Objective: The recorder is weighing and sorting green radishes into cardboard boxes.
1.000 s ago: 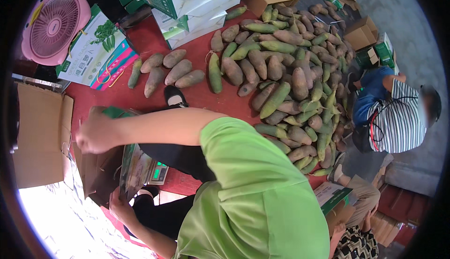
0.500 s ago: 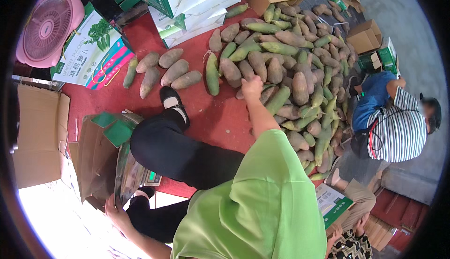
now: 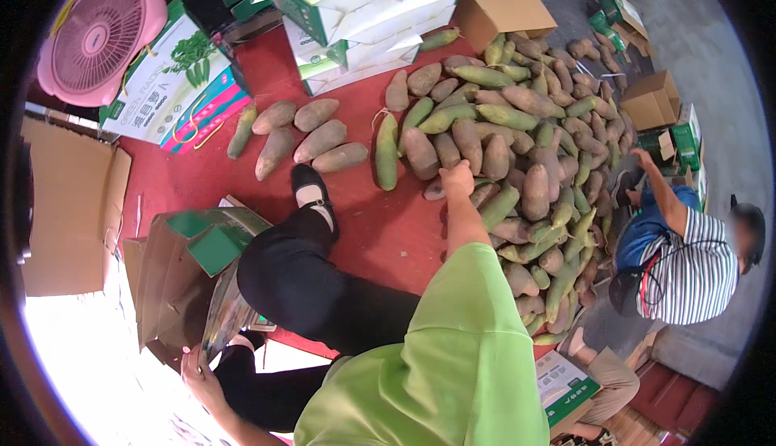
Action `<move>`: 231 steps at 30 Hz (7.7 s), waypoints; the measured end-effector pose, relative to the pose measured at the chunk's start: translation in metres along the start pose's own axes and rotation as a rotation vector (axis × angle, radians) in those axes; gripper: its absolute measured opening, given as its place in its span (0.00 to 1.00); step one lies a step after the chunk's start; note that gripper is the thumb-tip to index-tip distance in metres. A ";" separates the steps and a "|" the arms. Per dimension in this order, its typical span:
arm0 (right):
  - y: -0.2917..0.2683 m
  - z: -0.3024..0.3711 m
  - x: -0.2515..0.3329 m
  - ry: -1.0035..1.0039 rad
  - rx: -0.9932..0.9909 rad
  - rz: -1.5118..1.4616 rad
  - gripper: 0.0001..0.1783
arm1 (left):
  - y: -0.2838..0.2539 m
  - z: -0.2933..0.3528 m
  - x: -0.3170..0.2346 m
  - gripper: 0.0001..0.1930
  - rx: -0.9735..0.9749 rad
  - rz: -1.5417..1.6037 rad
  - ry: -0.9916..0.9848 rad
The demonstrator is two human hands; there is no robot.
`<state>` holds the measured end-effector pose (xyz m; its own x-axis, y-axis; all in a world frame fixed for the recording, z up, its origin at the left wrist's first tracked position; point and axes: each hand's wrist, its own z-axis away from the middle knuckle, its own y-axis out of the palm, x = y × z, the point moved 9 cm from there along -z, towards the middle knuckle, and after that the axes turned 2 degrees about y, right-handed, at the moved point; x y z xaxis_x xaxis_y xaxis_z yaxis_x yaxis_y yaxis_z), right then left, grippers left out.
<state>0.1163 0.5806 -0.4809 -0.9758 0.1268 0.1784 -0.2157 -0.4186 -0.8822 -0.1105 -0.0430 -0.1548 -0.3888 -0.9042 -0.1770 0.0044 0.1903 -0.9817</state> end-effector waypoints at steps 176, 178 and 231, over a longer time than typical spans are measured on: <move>0.152 0.005 0.072 -0.269 0.102 -0.190 0.30 | 0.005 0.007 0.001 0.18 -0.059 -0.067 -0.097; 0.149 0.016 0.076 -0.219 0.138 -0.209 0.31 | 0.001 0.006 -0.005 0.17 -0.072 -0.059 -0.045; -0.013 0.261 0.254 -1.384 0.519 -0.190 0.10 | 0.001 0.015 0.003 0.12 -0.153 -0.182 -0.034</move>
<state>-0.1387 0.3838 -0.3107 -0.1289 -0.5936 0.7944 -0.0396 -0.7973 -0.6022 -0.0979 -0.0509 -0.1570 -0.3388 -0.9409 -0.0024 -0.2033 0.0757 -0.9762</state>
